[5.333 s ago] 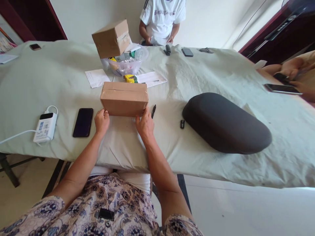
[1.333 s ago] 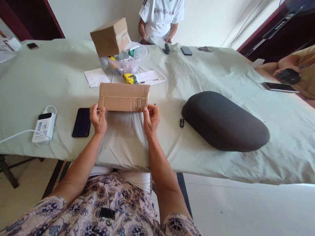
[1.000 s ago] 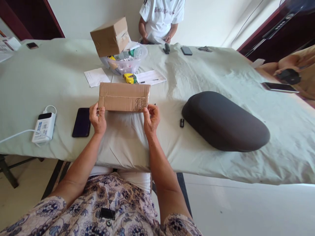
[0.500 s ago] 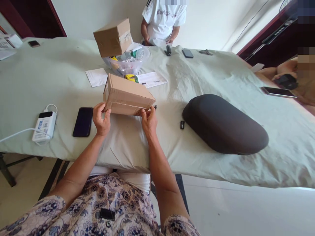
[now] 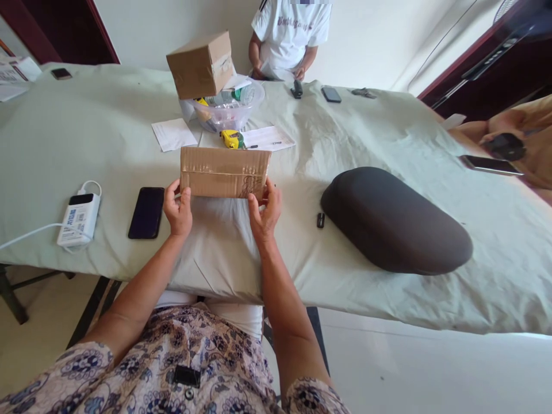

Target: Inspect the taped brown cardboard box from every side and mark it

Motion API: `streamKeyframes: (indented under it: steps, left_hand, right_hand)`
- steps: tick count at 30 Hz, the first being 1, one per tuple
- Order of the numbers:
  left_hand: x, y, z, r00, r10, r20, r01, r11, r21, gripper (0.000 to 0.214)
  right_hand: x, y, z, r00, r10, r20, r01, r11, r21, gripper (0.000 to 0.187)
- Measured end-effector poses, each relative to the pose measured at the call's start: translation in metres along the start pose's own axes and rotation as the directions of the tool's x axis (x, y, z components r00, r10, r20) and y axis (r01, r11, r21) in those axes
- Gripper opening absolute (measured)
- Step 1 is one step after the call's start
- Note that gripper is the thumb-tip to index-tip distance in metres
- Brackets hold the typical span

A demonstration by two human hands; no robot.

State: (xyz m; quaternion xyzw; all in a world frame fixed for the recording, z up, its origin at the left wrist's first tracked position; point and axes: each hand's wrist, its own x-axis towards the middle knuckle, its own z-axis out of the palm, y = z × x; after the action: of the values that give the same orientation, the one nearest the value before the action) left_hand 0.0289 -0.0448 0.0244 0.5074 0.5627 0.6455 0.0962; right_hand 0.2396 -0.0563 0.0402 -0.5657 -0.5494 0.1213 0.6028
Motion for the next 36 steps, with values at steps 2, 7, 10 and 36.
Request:
streamKeyframes:
  steps: [2,7,10,36]
  left_hand:
    - [0.003,-0.003,-0.001,1.000,-0.027,-0.015,0.027,0.999,0.017,0.064]
    - [0.002,0.000,-0.002,0.999,0.046,-0.018,-0.046,0.999,-0.027,0.056]
    - [-0.004,0.003,0.000,0.982,0.190,0.012,-0.190,0.982,-0.019,0.044]
    - [-0.038,0.026,0.012,0.549,0.767,0.333,-0.786,0.609,-0.105,0.023]
  right_hand:
    - [-0.002,-0.004,-0.002,0.997,-0.073,0.005,0.073,0.997,-0.004,0.058]
    - [-0.001,0.002,0.000,0.996,-0.063,-0.066,0.067,0.996,0.058,0.049]
    - [0.002,0.010,0.002,0.993,0.042,-0.113,-0.033,0.996,0.081,0.043]
    - [-0.007,0.002,0.021,0.913,-0.382,0.141,0.398,0.911,-0.111,0.029]
